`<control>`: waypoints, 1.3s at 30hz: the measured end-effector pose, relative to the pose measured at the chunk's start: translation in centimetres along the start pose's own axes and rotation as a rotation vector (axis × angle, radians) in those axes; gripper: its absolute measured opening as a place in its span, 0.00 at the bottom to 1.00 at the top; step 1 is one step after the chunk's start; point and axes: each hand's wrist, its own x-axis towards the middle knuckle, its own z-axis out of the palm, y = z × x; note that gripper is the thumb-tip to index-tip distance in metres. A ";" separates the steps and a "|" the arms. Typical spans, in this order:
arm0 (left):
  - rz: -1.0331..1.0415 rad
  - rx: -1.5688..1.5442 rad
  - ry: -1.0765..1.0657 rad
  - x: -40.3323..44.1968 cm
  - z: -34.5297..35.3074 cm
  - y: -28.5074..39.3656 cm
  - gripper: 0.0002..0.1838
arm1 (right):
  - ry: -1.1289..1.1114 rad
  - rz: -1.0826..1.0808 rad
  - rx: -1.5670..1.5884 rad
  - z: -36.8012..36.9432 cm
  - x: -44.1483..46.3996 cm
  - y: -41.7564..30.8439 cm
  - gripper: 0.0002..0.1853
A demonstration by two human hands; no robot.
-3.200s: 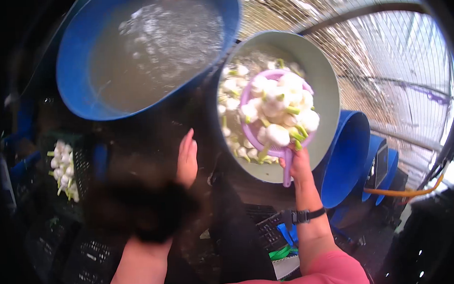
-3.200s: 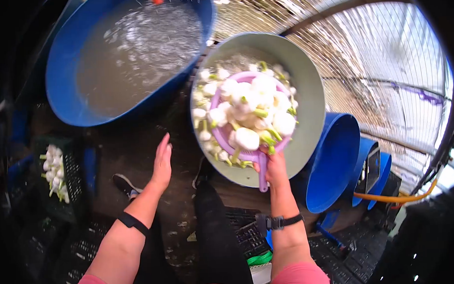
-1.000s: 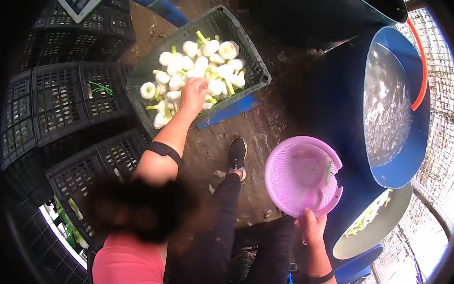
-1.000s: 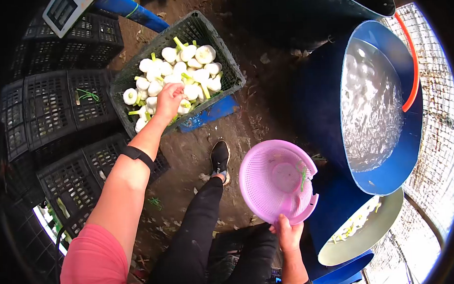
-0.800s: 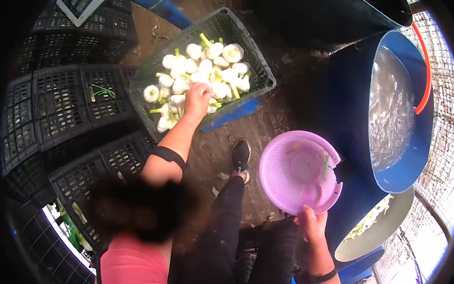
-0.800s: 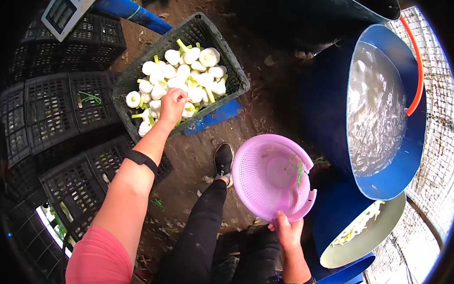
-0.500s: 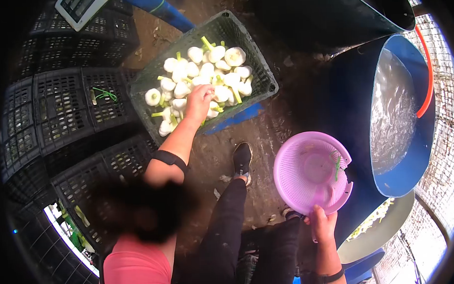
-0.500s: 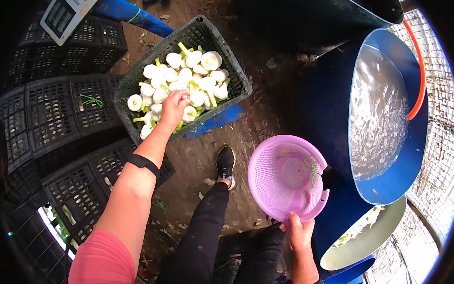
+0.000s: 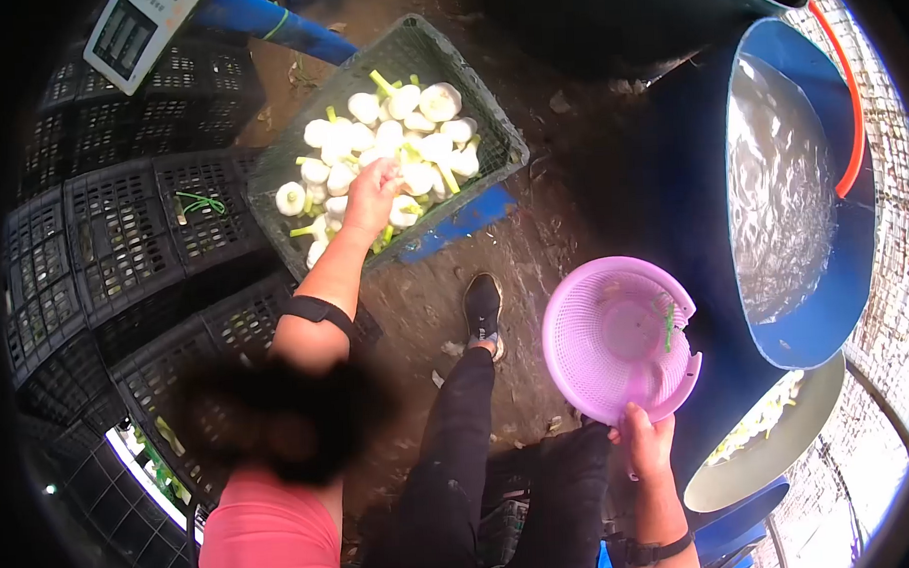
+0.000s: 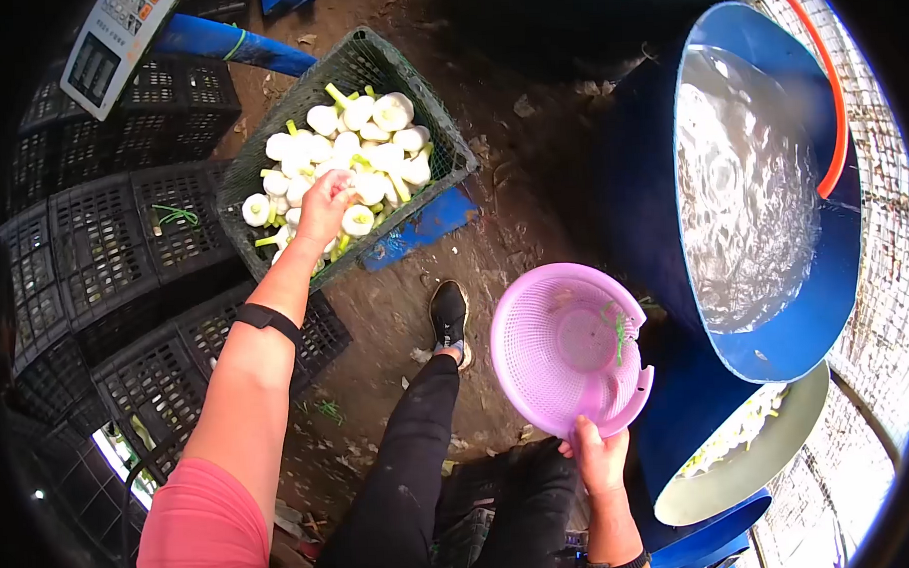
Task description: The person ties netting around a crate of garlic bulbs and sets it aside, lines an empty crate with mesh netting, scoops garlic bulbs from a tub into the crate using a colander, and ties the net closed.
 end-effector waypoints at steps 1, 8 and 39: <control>0.127 0.174 0.031 -0.1 -0.1 -0.2 0.09 | 0.016 0.000 0.021 -0.6 0.1 0.5 0.07; 0.238 0.603 0.074 -2.3 1.3 1.6 0.07 | 0.061 0.001 0.054 -2.3 -0.2 0.9 0.07; 0.082 -0.089 -0.988 -30.1 42.3 29.5 0.26 | 1.303 0.366 -0.468 -47.9 -4.5 18.0 0.40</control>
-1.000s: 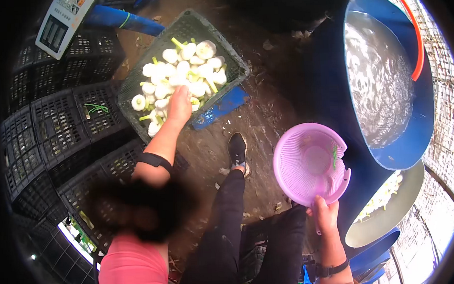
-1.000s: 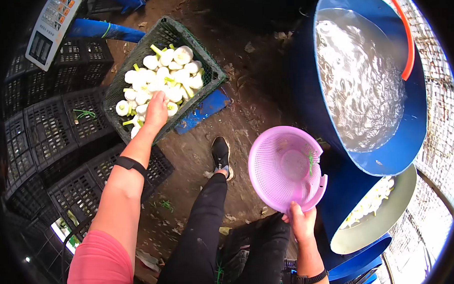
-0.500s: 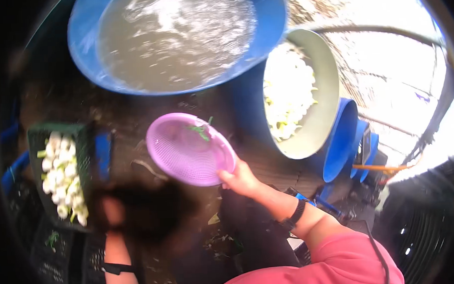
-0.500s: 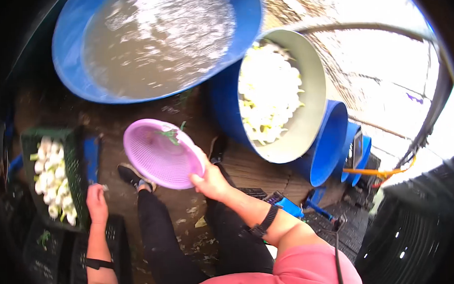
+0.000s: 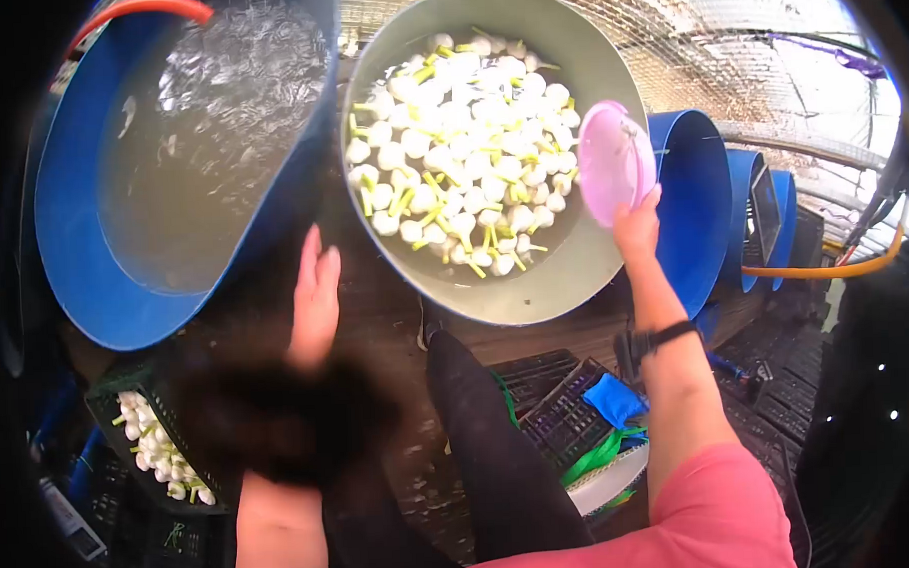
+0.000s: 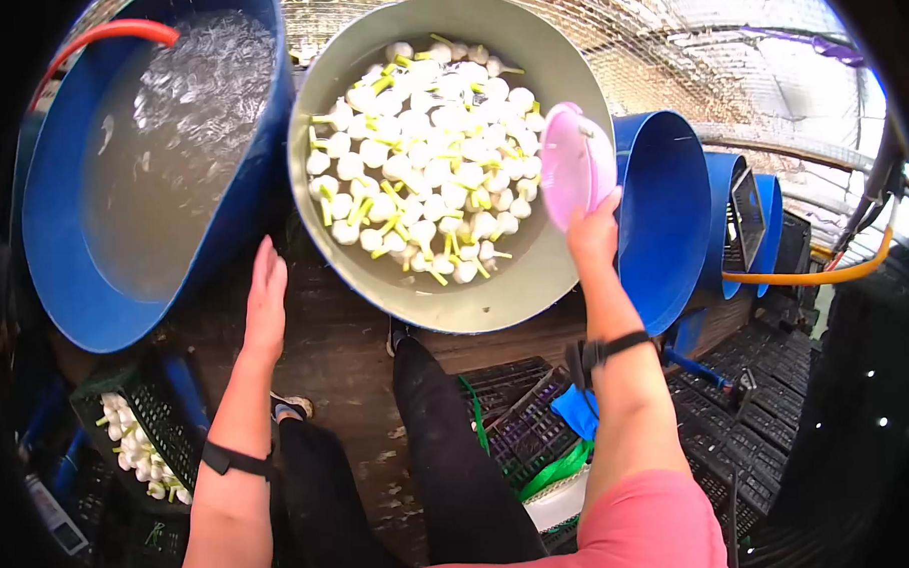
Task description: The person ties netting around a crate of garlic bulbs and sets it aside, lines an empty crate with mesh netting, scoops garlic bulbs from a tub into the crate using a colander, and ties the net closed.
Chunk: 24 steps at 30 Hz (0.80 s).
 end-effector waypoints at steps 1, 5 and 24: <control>0.087 0.067 0.115 1.8 2.6 2.1 0.27 | -0.013 0.012 0.007 1.8 2.0 0.4 0.40; 0.389 0.350 0.473 6.5 9.8 1.9 0.28 | -0.259 0.051 0.128 9.5 7.3 1.1 0.37; 0.325 0.599 0.551 6.8 11.1 1.0 0.27 | -1.171 0.359 1.450 23.9 -1.3 -10.2 0.07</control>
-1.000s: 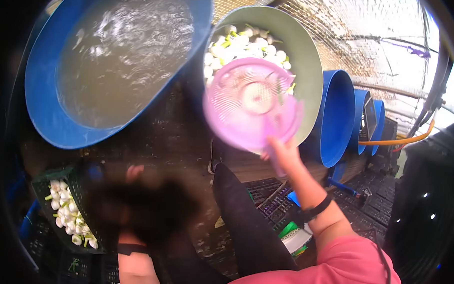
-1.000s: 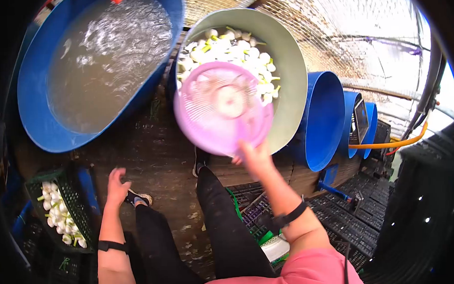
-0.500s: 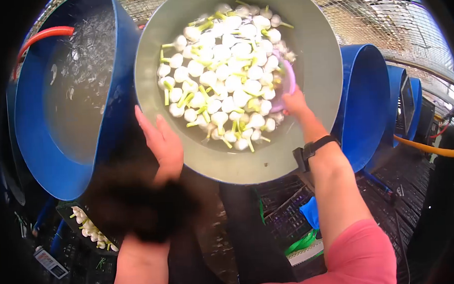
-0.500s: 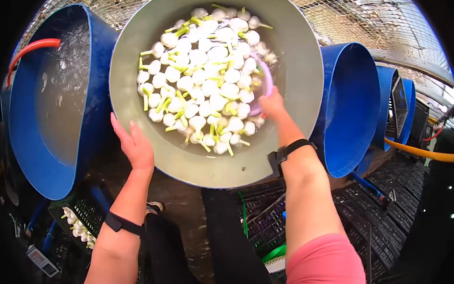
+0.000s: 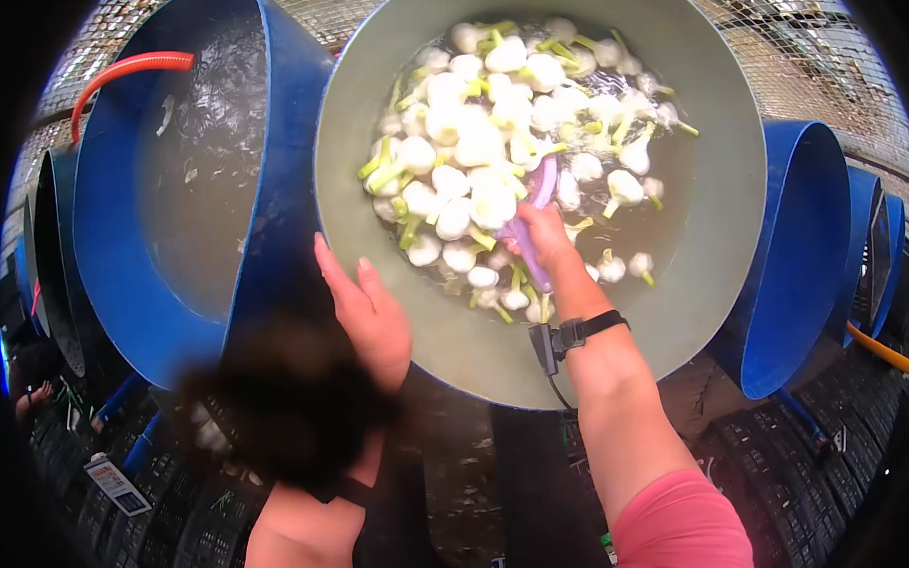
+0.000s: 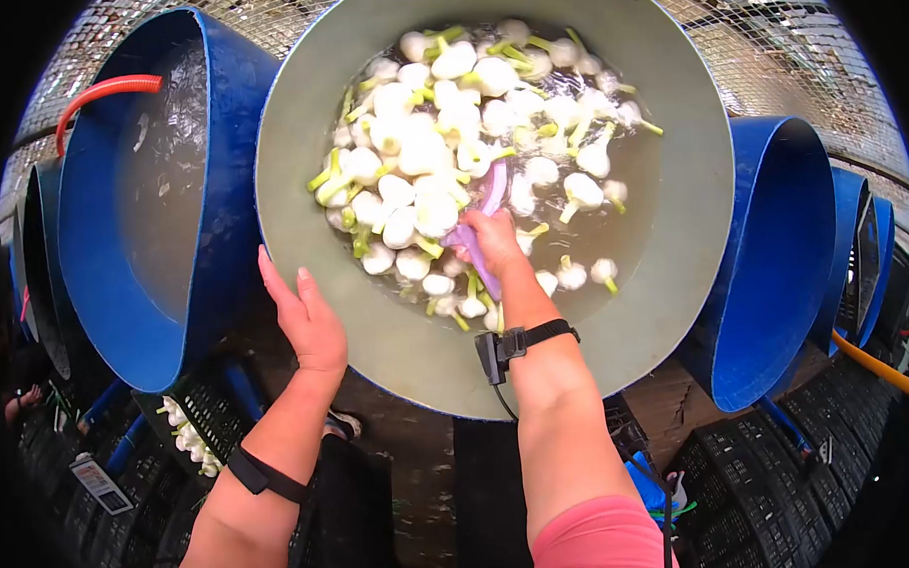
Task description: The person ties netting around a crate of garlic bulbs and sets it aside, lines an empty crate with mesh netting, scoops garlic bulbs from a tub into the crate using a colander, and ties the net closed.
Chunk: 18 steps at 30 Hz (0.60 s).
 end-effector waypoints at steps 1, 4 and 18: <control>0.001 -0.002 0.003 0.0 -0.2 -0.1 0.27 | 0.013 -0.057 -0.083 0.4 -0.6 -0.8 0.07; 0.008 -0.023 0.014 -0.1 -0.2 0.4 0.27 | -0.048 -0.105 -0.107 -0.1 -1.3 -2.2 0.09; -0.022 -0.178 -0.047 0.2 -1.6 0.2 0.30 | 0.113 -0.224 0.026 0.2 -11.8 -5.0 0.14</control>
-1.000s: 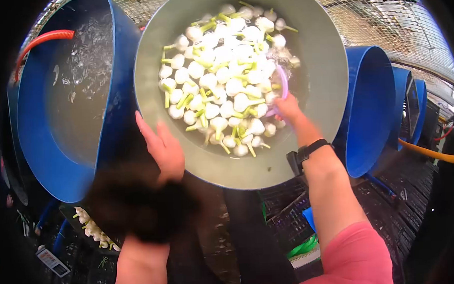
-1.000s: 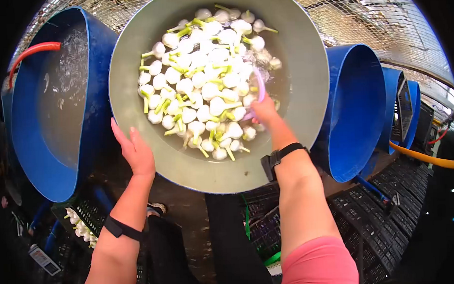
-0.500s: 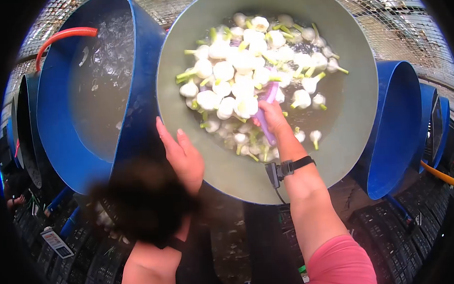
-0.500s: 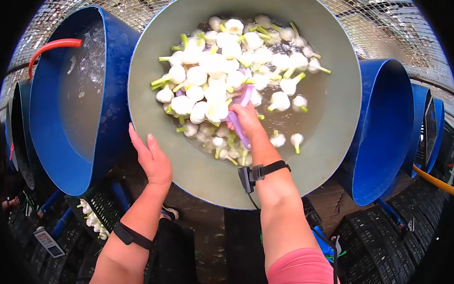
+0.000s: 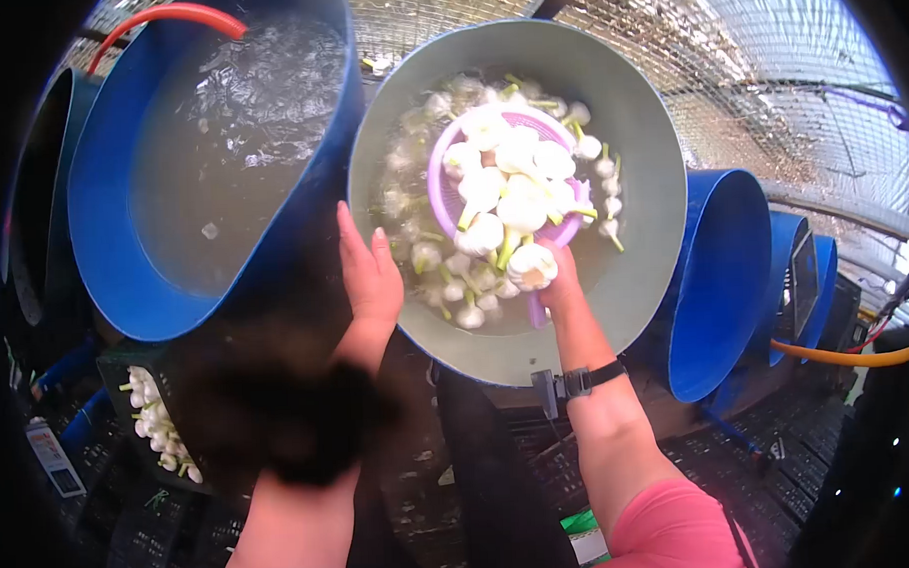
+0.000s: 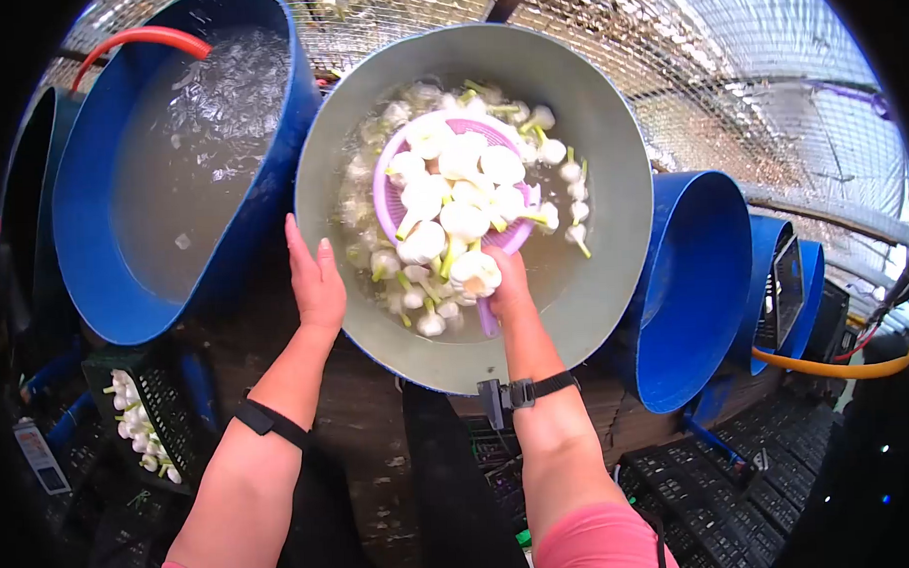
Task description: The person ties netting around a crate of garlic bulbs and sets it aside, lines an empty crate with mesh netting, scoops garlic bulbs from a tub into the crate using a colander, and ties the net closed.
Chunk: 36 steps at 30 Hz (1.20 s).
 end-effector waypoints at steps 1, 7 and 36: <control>0.003 -0.010 -0.051 0.2 -0.5 -0.2 0.32 | -0.014 -0.004 -0.023 -0.1 -0.5 -0.6 0.14; -0.135 -0.254 -0.170 -7.0 -6.7 -3.6 0.29 | -0.017 0.062 -0.036 0.5 -7.1 -2.4 0.13; -1.116 -0.850 0.404 -34.1 -42.3 -31.4 0.29 | -1.031 -0.664 -0.997 59.5 -28.2 37.5 0.26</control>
